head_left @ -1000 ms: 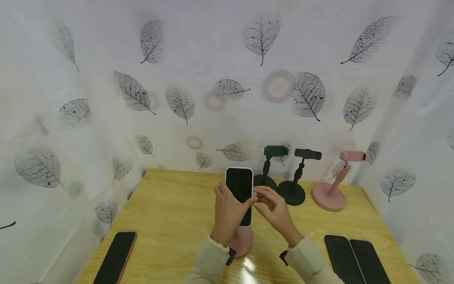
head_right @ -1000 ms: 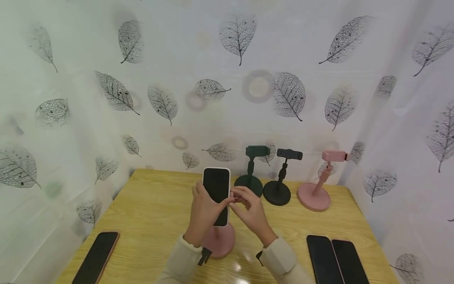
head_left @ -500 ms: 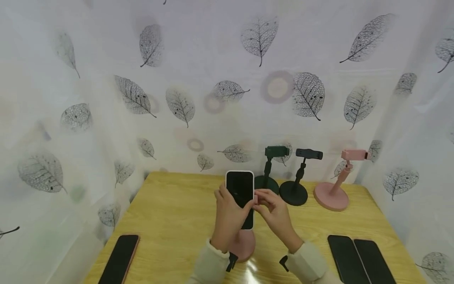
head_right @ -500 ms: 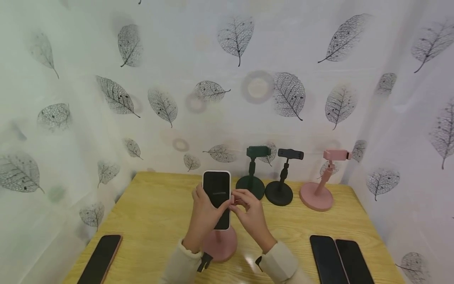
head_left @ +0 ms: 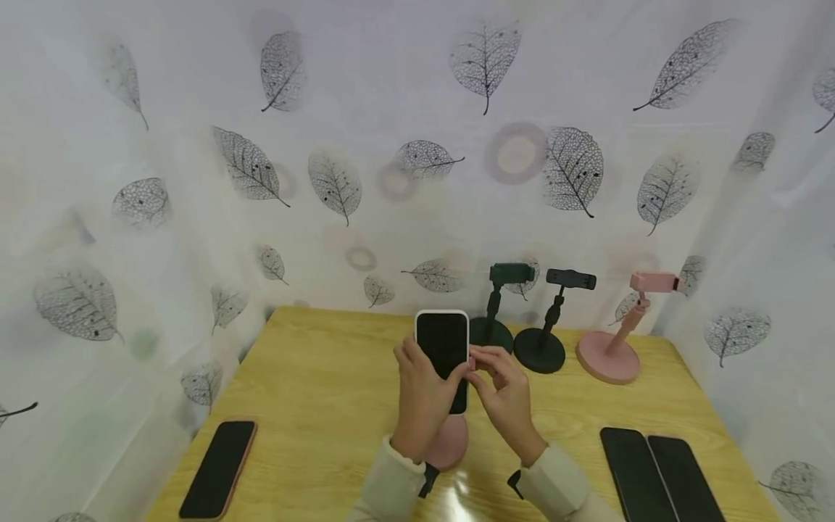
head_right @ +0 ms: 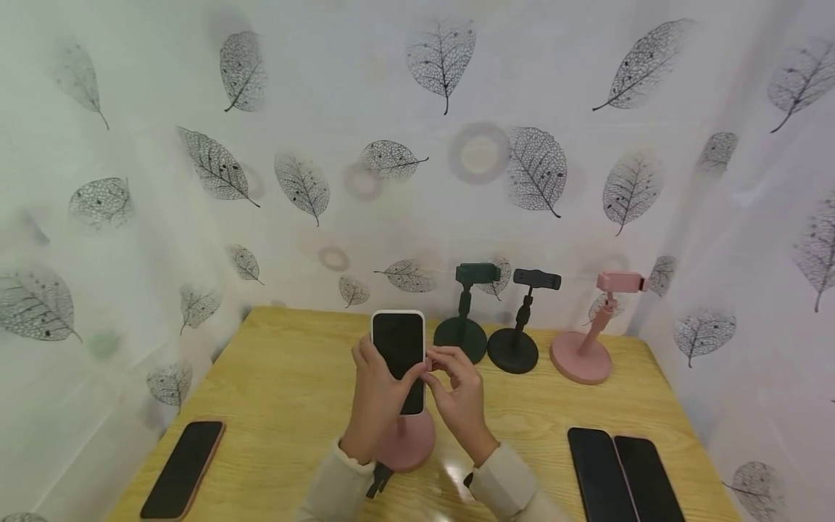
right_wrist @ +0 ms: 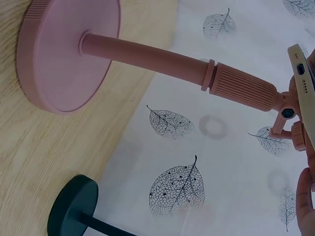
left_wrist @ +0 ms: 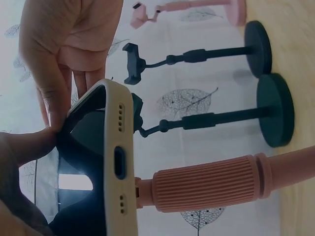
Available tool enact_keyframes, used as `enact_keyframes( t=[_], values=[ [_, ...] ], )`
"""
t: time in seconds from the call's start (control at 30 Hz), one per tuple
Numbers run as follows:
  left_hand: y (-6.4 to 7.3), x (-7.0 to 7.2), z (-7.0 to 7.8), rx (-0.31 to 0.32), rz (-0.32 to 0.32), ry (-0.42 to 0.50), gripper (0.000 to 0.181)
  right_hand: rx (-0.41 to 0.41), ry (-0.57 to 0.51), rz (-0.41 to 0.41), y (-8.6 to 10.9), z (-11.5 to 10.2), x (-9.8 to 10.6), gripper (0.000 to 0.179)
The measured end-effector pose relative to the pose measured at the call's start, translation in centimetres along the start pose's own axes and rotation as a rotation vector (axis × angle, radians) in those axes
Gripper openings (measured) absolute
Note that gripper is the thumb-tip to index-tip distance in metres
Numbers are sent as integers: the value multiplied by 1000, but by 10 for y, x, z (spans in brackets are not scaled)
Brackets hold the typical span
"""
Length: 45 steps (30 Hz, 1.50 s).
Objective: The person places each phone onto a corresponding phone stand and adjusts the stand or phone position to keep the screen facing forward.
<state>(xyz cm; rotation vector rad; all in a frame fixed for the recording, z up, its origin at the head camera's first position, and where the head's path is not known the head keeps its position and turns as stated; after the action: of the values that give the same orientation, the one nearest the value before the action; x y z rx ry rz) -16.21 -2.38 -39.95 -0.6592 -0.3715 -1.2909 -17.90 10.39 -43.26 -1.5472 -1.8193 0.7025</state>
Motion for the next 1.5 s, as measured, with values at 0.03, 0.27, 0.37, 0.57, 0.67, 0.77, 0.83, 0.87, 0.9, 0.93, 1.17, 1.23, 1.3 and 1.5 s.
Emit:
enact_keyframes(
  t=[0.03, 0.27, 0.37, 0.57, 0.67, 0.77, 0.83, 0.87, 0.9, 0.93, 1.17, 1.23, 1.3, 1.5],
  values=[
    [-1, 0, 0, -2, -6, 5, 88, 6, 6, 0, 0, 0, 0, 28],
    [-2, 0, -4, -50, -4, 43, 89, -59, -3, -39, -2, 2, 4, 31],
    [-1, 0, -8, -77, -8, 67, 89, -79, 28, -45, 2, 3, 3, 37],
    [1, 6, -13, -131, -50, 92, 86, -26, 338, -70, 12, -5, -6, 57],
    [1, 8, -14, -164, -61, 96, 88, -28, 382, -89, 10, -20, -12, 60],
    [-1, 9, -16, -177, -90, 143, 90, -62, 367, -102, 7, -29, -13, 57],
    [-1, 10, -20, -174, -127, 215, 90, -82, 364, -119, 9, -26, -11, 58],
    [-2, 11, -24, -180, -141, 245, 89, -95, 353, -129, 11, -22, -9, 59],
    [-2, 11, -29, -184, -156, 289, 87, -109, 332, -139, 13, -18, -7, 60],
    [-2, 12, -34, -195, -169, 336, 85, -125, 302, -147, 16, -13, -5, 61],
    [1, 30, -82, -419, 0, 323, 53, -243, 170, -40, 42, 19, 5, 58],
    [3, 42, -102, -392, 99, 211, 42, -289, 252, -61, 51, 27, 3, 53],
    [6, 58, -124, -279, 145, 96, 35, -349, 359, -153, 60, 35, -1, 47],
    [15, 115, -190, 156, -10, -209, 34, -458, 560, -594, 75, 42, -11, 38]
  ],
)
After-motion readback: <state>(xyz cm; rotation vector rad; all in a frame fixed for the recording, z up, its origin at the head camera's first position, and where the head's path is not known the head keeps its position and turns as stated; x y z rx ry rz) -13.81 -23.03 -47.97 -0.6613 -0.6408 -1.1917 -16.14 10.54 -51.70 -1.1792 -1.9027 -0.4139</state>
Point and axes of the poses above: each hand's wrist, its own y-axis away from the middle knuckle, its own x-axis out of the back of the hand, z = x × y, the point moved 1 cm from there along -y, towards the middle knuckle, and after that the axes turned 6 degrees about -z, right-handed, at the moved point
